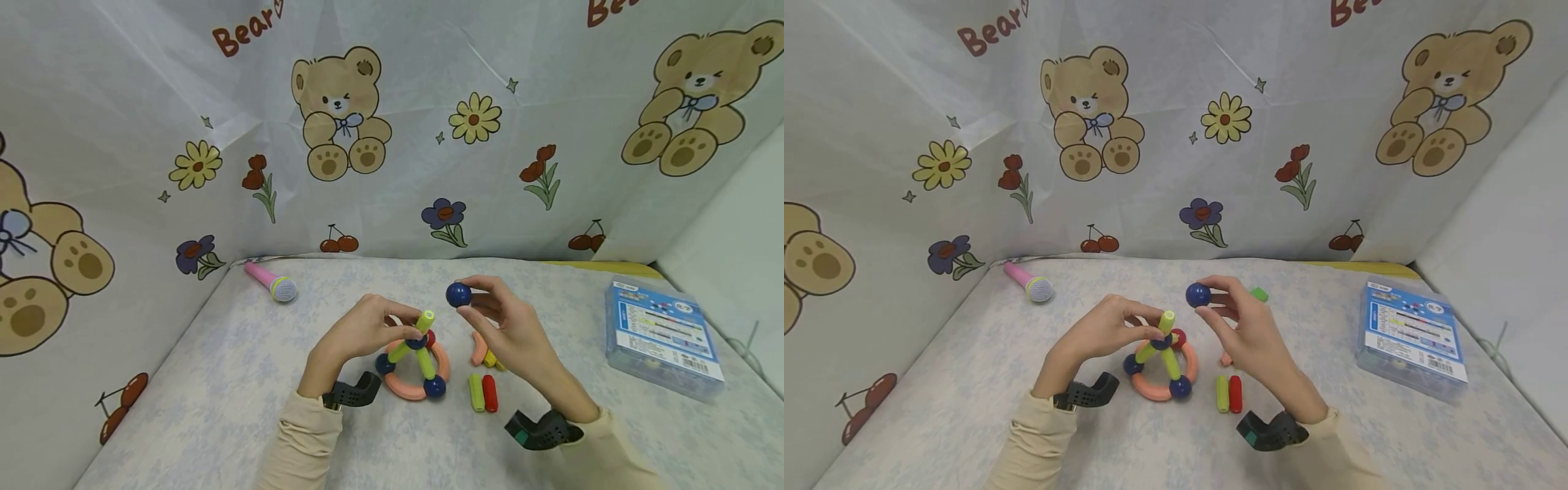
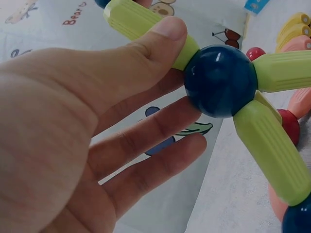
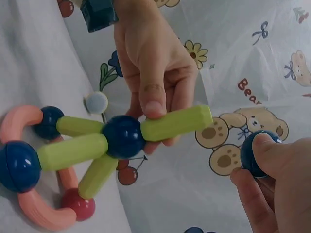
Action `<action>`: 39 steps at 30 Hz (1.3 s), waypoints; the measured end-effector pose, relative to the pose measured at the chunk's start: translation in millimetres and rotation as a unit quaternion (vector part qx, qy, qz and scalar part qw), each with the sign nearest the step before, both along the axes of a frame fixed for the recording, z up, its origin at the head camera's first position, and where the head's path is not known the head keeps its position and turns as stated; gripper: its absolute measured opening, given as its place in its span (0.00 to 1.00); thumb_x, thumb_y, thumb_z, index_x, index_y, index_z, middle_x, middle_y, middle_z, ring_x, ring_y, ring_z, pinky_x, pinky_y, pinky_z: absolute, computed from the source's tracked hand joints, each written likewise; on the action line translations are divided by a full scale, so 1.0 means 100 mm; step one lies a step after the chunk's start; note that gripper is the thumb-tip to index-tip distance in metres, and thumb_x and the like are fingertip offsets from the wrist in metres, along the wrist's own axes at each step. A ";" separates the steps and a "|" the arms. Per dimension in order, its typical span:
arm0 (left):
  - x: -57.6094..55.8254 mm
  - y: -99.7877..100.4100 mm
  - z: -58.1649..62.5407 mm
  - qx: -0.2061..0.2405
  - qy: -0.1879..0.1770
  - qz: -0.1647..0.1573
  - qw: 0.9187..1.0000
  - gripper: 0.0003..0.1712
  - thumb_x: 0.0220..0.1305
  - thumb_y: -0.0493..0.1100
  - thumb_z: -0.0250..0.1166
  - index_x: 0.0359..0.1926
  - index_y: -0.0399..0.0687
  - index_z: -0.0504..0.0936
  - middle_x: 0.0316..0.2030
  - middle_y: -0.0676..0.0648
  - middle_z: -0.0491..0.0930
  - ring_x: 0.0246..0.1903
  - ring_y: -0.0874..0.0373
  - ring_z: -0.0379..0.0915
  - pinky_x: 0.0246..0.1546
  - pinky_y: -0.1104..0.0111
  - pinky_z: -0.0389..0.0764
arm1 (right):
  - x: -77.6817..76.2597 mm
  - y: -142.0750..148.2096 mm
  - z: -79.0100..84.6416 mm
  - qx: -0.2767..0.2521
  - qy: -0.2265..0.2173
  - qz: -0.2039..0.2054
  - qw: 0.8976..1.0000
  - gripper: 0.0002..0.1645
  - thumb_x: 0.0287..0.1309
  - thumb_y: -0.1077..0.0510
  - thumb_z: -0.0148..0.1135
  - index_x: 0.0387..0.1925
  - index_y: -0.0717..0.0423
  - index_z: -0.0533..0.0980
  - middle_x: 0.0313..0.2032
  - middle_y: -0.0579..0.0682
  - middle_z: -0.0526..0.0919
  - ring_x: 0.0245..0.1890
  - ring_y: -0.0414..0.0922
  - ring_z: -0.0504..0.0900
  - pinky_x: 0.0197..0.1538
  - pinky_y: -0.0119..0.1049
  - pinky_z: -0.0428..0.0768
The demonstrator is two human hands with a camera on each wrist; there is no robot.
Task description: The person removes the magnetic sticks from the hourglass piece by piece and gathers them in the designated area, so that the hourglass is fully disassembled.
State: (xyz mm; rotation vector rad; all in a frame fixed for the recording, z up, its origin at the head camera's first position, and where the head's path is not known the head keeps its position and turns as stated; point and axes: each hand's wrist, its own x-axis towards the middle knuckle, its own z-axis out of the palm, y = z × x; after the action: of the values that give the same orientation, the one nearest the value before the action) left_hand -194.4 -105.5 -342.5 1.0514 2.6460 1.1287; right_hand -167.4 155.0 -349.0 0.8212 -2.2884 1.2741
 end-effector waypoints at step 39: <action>0.01 0.00 0.00 -0.002 -0.022 -0.001 1.000 0.14 0.65 0.42 0.74 0.51 0.48 0.88 0.42 0.51 0.88 0.45 0.61 0.83 0.47 0.73 0.82 | -0.57 0.96 -0.76 0.066 -0.217 -0.225 0.948 0.31 0.76 0.55 0.57 0.73 0.64 0.64 0.67 0.70 0.71 0.64 0.67 0.73 0.64 0.61 0.75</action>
State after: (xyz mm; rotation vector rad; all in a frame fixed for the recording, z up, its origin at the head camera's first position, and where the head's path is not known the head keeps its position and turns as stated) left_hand -193.6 -105.2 -343.0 1.0163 2.6123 1.1324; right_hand -224.7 251.0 -425.4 0.0253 -2.7127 1.1771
